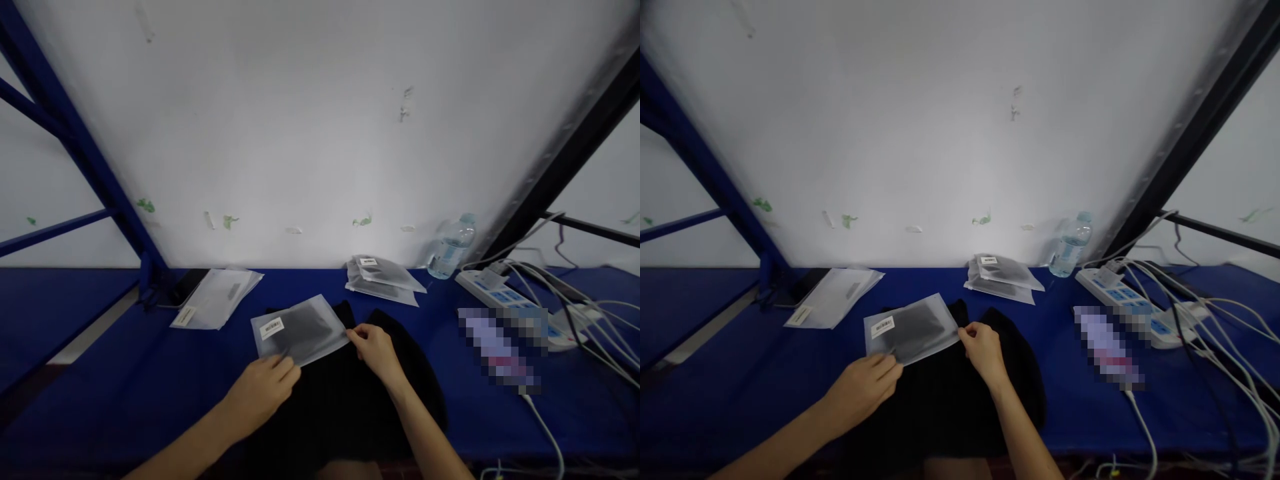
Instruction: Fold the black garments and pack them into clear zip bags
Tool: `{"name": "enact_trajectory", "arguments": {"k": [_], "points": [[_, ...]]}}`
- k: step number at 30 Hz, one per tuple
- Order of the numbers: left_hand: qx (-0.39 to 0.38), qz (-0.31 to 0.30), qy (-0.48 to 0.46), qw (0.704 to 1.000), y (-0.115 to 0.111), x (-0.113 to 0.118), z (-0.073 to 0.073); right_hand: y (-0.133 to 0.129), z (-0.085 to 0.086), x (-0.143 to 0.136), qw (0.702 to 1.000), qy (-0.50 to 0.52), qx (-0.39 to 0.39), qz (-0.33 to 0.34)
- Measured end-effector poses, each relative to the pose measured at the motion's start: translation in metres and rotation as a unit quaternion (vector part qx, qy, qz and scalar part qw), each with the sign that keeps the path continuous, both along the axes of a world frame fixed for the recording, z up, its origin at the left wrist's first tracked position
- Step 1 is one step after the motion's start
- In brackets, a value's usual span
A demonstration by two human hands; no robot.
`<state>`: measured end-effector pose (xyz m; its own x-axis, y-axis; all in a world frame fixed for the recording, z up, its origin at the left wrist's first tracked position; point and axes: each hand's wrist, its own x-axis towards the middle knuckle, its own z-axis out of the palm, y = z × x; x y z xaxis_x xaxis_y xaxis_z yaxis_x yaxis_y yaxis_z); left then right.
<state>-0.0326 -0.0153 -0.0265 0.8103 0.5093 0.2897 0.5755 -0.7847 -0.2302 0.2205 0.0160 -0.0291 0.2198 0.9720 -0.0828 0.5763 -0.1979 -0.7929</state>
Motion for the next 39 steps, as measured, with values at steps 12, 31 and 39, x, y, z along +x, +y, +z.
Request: {"name": "enact_trajectory", "arguments": {"k": [12, 31, 39], "points": [[-0.141, 0.107, -0.081, 0.981, 0.001, -0.040, 0.015, 0.010, 0.013, -0.004, 0.998, 0.038, 0.043, 0.033], [-0.120, 0.148, -0.121, 0.974, 0.009, -0.042, -0.030, 0.043, 0.008, 0.001, 0.860, 0.499, 0.099, -0.047], [-0.115, 0.146, -0.102, 0.977, 0.012, -0.044, -0.035, 0.100, 0.012, 0.132, 0.814, 0.470, 0.206, -0.272]]}}
